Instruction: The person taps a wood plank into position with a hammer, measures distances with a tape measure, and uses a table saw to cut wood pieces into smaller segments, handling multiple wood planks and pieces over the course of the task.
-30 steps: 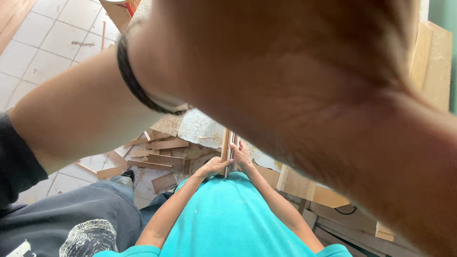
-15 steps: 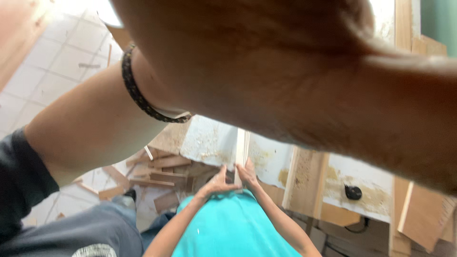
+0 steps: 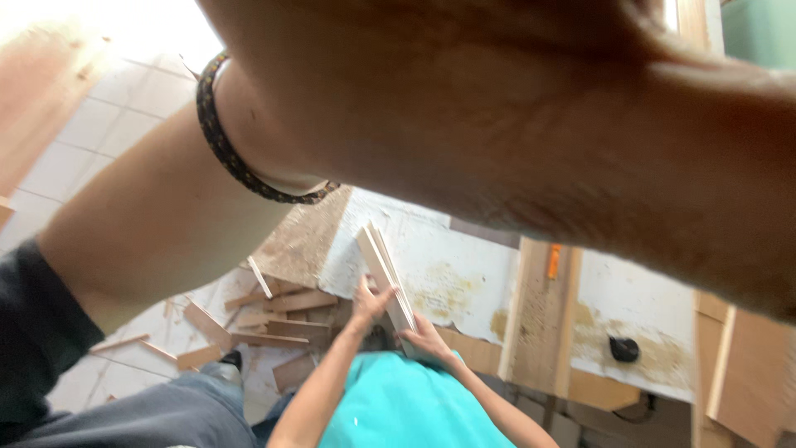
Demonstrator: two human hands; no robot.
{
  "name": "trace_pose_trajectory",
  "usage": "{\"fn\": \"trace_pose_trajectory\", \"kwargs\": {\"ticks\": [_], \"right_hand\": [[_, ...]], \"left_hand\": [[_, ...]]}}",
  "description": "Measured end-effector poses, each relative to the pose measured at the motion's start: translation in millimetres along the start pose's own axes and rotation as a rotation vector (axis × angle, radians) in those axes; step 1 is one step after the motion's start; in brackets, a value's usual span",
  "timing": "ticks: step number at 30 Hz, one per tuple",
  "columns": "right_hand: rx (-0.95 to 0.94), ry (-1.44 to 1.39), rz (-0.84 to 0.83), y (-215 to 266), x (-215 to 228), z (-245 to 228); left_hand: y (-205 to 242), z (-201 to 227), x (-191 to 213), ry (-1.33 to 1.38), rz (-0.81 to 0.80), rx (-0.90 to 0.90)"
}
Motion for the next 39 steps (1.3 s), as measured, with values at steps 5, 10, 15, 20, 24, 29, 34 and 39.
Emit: {"fn": "trace_pose_trajectory", "kwargs": {"ticks": [5,10,15,20,24,29,34,39], "right_hand": [[0.028,0.316,-0.009,13,25,-13],[-0.125,0.348,-0.154,32,40,-14],[-0.098,0.463,-0.237,54,34,-57],[-0.049,0.495,-0.275,59,23,-77],[0.019,0.278,-0.224,57,21,-58],[0.07,0.161,-0.263,56,25,-56],[-0.098,0.127,-0.257,55,26,-51],[-0.134,0.274,-0.163,42,40,-33]], "left_hand": [[4,14,7,0.243,0.07,0.009],[-3,27,59,0.375,0.414,-0.3],[-12,12,75,0.469,0.255,-0.202],[-16,0,77,0.486,0.263,-0.193],[-15,-1,79,0.542,0.087,-0.065],[-22,1,79,0.501,0.031,-0.036],[-52,5,70,0.605,0.025,-0.099],[-40,30,85,0.36,-0.07,-0.171]]}}
Point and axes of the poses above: each hand's wrist, its own y-axis away from the middle knuckle, its own x-axis out of the back of the hand, z = x × y, the point moved 1 cm from there along -y, towards the middle knuckle, and after that the axes turned 10 degrees about -z, right-handed, at the moved point
